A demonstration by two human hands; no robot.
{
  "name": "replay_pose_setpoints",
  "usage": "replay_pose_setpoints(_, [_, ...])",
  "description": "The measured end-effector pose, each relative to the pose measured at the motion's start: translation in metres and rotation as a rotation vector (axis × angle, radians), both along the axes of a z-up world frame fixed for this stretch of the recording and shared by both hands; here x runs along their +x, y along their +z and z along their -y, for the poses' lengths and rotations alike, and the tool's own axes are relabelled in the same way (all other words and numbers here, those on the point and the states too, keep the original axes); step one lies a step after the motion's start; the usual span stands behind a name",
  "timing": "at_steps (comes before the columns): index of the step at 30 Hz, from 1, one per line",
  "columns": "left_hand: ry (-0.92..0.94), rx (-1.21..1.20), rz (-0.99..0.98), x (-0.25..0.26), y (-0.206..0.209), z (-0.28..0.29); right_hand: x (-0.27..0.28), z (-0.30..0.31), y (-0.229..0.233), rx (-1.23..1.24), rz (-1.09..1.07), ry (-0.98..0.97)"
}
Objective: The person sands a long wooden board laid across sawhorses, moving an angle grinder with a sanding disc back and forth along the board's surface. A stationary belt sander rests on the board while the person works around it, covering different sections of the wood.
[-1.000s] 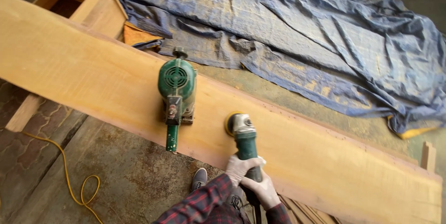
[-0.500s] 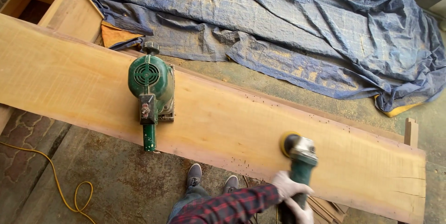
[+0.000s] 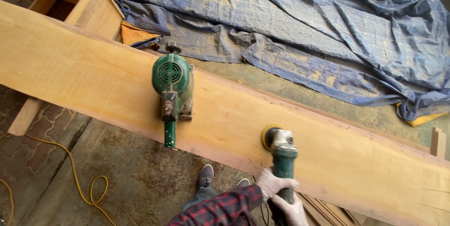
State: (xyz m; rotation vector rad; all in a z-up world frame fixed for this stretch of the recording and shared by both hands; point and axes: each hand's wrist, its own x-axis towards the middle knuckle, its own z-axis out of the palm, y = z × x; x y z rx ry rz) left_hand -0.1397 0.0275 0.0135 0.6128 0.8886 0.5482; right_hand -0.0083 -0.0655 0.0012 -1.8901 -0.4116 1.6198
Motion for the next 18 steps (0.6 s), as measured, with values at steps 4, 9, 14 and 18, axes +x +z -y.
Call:
replay_pose_setpoints(4, [0.082,-0.021,-0.013,-0.069,0.029,-0.017,-0.067,-0.036,0.032,-0.024,-0.02,0.104])
replay_pose_setpoints(9, [0.224,-0.042,-0.111,-0.125,0.03,-0.021,-0.121,-0.062,0.054,0.016,0.088,0.369])
replay_pose_setpoints(14, [0.223,-0.148,-0.113,-0.14,0.039,-0.016,-0.137,-0.058,0.064,-0.026,0.036,0.36])
replay_pose_setpoints(18, [0.165,-0.084,-0.11,-0.115,0.048,-0.007,-0.11,-0.034,0.048,-0.014,0.042,0.276])
